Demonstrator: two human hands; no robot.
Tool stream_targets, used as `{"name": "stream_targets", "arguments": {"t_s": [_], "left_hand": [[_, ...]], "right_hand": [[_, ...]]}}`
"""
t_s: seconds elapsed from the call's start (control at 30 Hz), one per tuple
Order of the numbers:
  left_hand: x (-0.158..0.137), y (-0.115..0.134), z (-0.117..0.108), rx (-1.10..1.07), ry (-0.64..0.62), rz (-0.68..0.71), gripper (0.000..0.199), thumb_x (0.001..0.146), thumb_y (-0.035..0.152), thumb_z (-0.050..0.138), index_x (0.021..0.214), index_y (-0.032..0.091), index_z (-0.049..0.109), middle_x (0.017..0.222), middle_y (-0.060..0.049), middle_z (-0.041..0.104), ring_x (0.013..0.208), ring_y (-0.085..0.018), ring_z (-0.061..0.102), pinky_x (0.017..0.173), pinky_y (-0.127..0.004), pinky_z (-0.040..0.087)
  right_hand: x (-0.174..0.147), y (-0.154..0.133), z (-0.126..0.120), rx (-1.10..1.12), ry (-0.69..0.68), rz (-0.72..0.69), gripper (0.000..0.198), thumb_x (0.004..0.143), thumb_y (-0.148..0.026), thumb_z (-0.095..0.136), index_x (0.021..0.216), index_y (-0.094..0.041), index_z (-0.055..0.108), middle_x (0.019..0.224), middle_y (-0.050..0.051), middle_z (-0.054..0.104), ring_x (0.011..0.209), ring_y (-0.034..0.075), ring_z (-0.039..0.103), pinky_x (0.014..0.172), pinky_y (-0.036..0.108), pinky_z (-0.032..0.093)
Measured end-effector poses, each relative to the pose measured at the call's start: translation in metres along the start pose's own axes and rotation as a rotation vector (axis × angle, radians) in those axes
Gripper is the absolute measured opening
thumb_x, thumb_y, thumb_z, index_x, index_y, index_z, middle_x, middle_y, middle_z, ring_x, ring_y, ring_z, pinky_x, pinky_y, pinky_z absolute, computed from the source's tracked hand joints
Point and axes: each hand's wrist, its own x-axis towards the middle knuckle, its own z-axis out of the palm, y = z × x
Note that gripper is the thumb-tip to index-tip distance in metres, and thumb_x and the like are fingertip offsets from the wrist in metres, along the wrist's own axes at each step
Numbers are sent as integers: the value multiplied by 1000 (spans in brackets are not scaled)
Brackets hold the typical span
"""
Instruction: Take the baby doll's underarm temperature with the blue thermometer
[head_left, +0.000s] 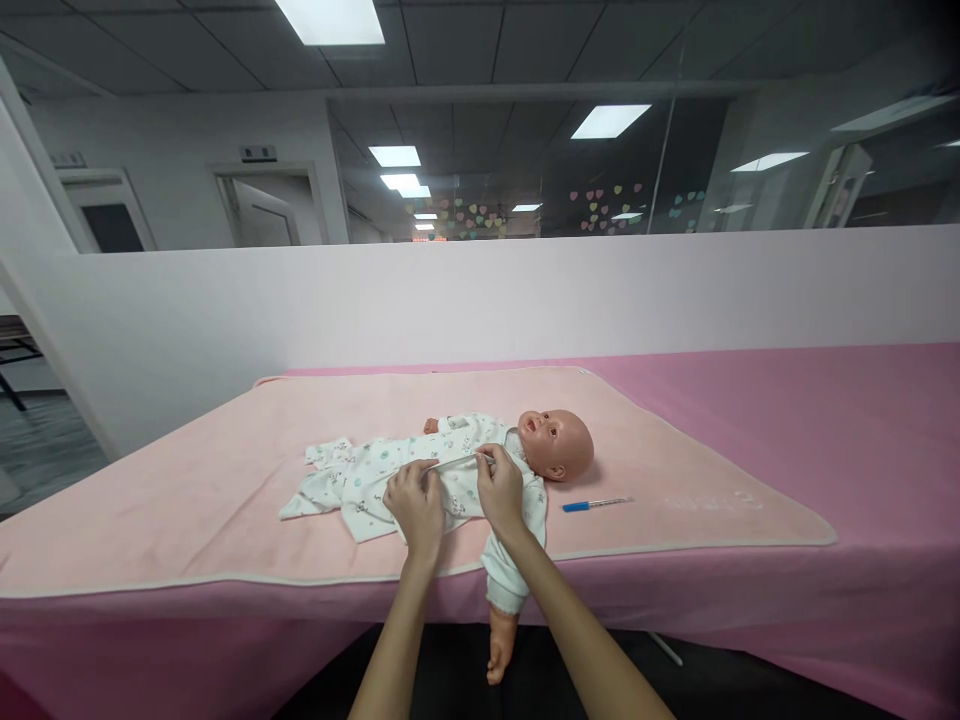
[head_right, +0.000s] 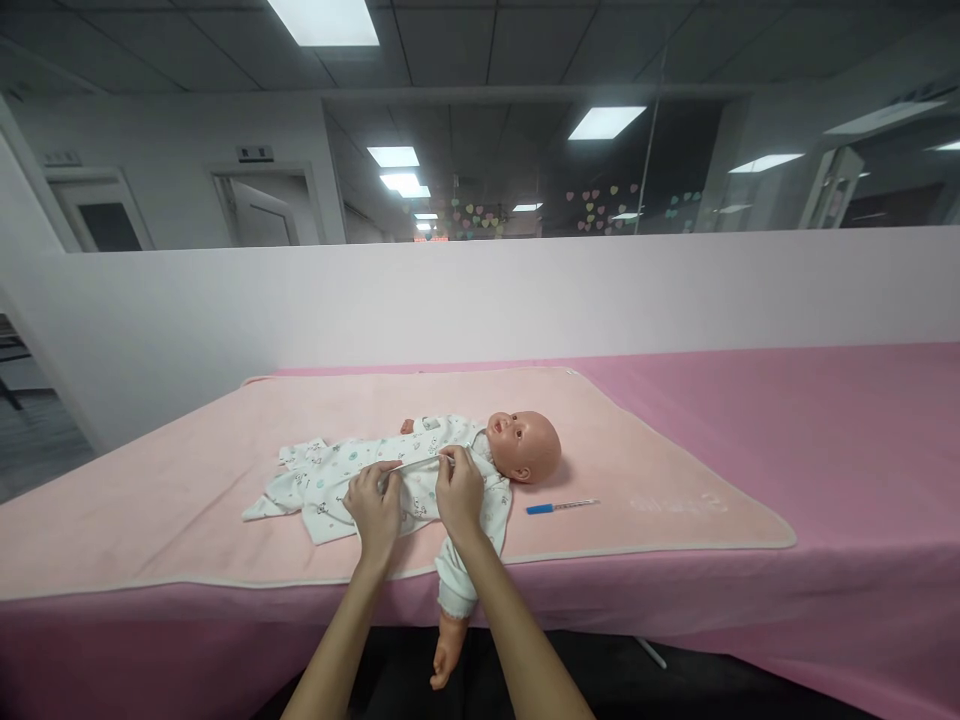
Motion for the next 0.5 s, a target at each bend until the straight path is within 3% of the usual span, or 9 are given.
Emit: {"name": "stream_targets", "arguments": {"t_s": [0.5], "left_hand": [[0, -3, 2, 19, 47, 18, 20, 80, 25, 46, 84, 25, 65, 90, -2, 65, 93, -22, 52, 85, -37, 31]], "right_hand": [[1, 2, 0, 9, 4, 11, 20, 83, -28, 39, 84, -18, 57, 79, 4, 62, 64, 15, 54, 58, 24, 38]]}}
